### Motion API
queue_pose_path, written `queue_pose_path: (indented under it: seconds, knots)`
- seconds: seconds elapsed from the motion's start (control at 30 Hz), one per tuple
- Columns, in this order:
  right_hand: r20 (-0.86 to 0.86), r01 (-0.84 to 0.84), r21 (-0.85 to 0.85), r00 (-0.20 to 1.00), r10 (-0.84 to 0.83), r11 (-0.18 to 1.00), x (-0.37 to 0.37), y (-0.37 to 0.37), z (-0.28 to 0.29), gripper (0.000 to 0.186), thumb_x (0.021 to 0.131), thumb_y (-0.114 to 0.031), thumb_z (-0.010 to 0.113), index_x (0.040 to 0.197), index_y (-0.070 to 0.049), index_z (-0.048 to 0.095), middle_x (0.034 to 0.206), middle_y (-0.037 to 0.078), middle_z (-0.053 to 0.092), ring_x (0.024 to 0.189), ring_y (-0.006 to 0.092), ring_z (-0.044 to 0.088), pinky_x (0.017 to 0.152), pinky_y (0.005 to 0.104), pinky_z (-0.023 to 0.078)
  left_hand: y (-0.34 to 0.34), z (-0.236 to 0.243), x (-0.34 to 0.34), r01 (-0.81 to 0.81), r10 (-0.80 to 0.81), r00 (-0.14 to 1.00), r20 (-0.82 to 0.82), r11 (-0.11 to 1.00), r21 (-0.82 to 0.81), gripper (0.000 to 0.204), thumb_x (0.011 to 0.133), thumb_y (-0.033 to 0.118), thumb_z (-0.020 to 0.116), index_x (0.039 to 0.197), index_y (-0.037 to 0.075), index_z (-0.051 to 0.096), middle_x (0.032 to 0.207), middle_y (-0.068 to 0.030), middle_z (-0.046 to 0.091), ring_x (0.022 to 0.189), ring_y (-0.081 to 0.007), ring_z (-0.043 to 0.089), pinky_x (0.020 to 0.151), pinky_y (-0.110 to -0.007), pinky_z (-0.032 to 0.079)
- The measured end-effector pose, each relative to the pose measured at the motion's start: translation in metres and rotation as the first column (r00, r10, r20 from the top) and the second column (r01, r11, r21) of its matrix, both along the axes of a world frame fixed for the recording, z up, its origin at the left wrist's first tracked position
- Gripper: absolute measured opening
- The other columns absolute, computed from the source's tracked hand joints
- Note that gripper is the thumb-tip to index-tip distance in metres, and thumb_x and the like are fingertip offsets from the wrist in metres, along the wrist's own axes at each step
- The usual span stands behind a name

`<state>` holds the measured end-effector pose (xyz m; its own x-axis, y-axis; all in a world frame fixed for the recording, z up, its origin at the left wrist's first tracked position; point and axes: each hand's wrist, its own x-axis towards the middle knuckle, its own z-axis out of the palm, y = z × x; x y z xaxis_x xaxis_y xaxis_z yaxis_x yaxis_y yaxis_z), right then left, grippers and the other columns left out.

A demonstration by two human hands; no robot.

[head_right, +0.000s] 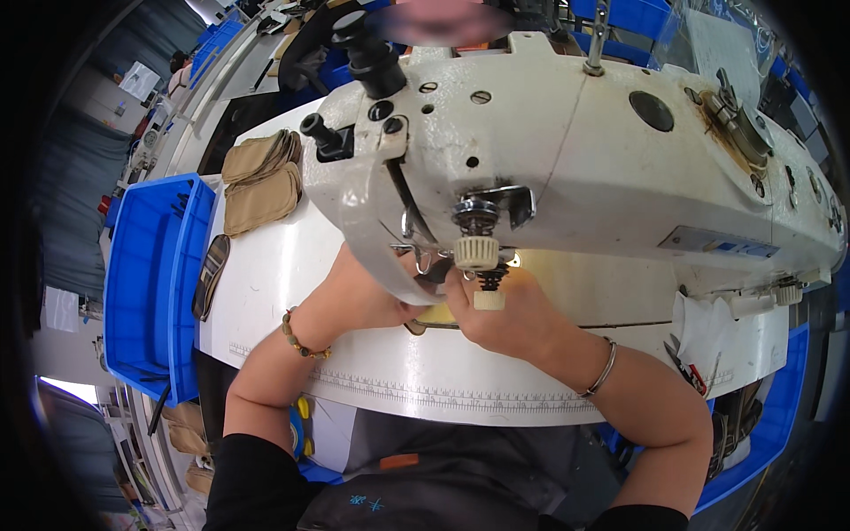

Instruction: Sewing a leather piece using an industrial sewing machine.

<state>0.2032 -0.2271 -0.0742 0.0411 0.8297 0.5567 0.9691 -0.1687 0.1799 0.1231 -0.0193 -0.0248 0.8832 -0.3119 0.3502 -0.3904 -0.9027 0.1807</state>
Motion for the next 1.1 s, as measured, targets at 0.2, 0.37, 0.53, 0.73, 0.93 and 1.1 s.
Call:
queue_pose_path:
  seconds: [0.2, 0.37, 0.53, 0.73, 0.93, 1.1]
  knots:
    - [0.081, 0.020, -0.050, 0.997, -0.016, 0.999, -0.003, -0.003, 0.003, 0.033, 0.071, -0.011, 0.064, 0.101, 0.000, 0.071, 0.073, 0.002, 0.060, 0.063, 0.0199, 0.064, 0.053, 0.0321, 0.052, 0.000, -0.012, -0.001, 0.002, -0.034, 0.978, 0.204, 0.988, 0.153, 0.021, 0.075, 0.013, 0.070, 0.094, 0.009, 0.077, 0.101, -0.0018, 0.066, 0.101, -0.0211, 0.063, 0.076, -0.031, 0.053]
    - [0.021, 0.022, -0.080, 1.000, -0.020, 0.997, -0.006, -0.005, -0.001, 0.034, 0.070, -0.011, 0.064, 0.101, 0.000, 0.072, 0.073, 0.003, 0.061, 0.063, 0.0193, 0.065, 0.054, 0.0315, 0.053, -0.003, -0.009, 0.000, 0.014, -0.049, 0.989, 0.138, 0.970, 0.241, 0.020, 0.076, 0.013, 0.069, 0.094, 0.008, 0.077, 0.094, -0.0008, 0.065, 0.094, -0.0193, 0.063, 0.076, -0.032, 0.052]
    - [-0.041, 0.022, -0.061, 0.999, -0.025, 0.998, -0.008, -0.005, -0.003, 0.033, 0.073, -0.010, 0.065, 0.103, 0.001, 0.072, 0.078, 0.007, 0.067, 0.062, 0.0205, 0.067, 0.054, 0.0330, 0.055, -0.004, -0.013, 0.000, 0.025, -0.068, 0.985, 0.156, 0.965, 0.262, 0.019, 0.075, 0.012, 0.069, 0.092, 0.007, 0.077, 0.088, -0.0009, 0.064, 0.093, -0.0188, 0.062, 0.077, -0.031, 0.052]
    - [-0.343, 0.049, -0.079, 0.936, -0.073, 0.996, -0.008, -0.005, -0.021, 0.035, 0.078, -0.009, 0.066, 0.112, -0.001, 0.070, 0.080, 0.011, 0.070, 0.062, 0.0241, 0.068, 0.056, 0.0375, 0.055, -0.005, -0.014, 0.003, 0.049, -0.097, 0.979, 0.178, 0.966, 0.253, 0.018, 0.075, 0.012, 0.069, 0.090, 0.007, 0.077, 0.082, 0.0007, 0.064, 0.091, -0.0175, 0.062, 0.077, -0.031, 0.052]
    - [-0.065, 0.129, -0.415, 0.983, -0.171, 0.901, -0.011, -0.015, -0.011, 0.030, 0.093, -0.010, 0.059, 0.121, -0.002, 0.064, 0.100, 0.001, 0.067, 0.093, 0.0121, 0.068, 0.067, 0.0309, 0.055, -0.012, -0.013, -0.002, -0.007, -0.022, 0.996, 0.091, 0.950, 0.313, 0.018, 0.076, 0.014, 0.067, 0.090, 0.006, 0.076, 0.082, 0.0010, 0.064, 0.090, -0.0168, 0.062, 0.077, -0.030, 0.052]
    - [0.017, 0.195, -0.591, 0.973, -0.230, 0.783, -0.013, -0.009, 0.003, 0.030, 0.095, -0.009, 0.058, 0.123, -0.002, 0.063, 0.110, 0.005, 0.067, 0.103, 0.0112, 0.066, 0.074, 0.0294, 0.055, -0.015, -0.014, -0.004, -0.049, 0.008, 0.993, 0.121, 0.937, 0.347, 0.014, 0.075, 0.013, 0.066, 0.085, 0.008, 0.074, 0.082, 0.0008, 0.064, 0.089, -0.0175, 0.063, 0.077, -0.030, 0.052]
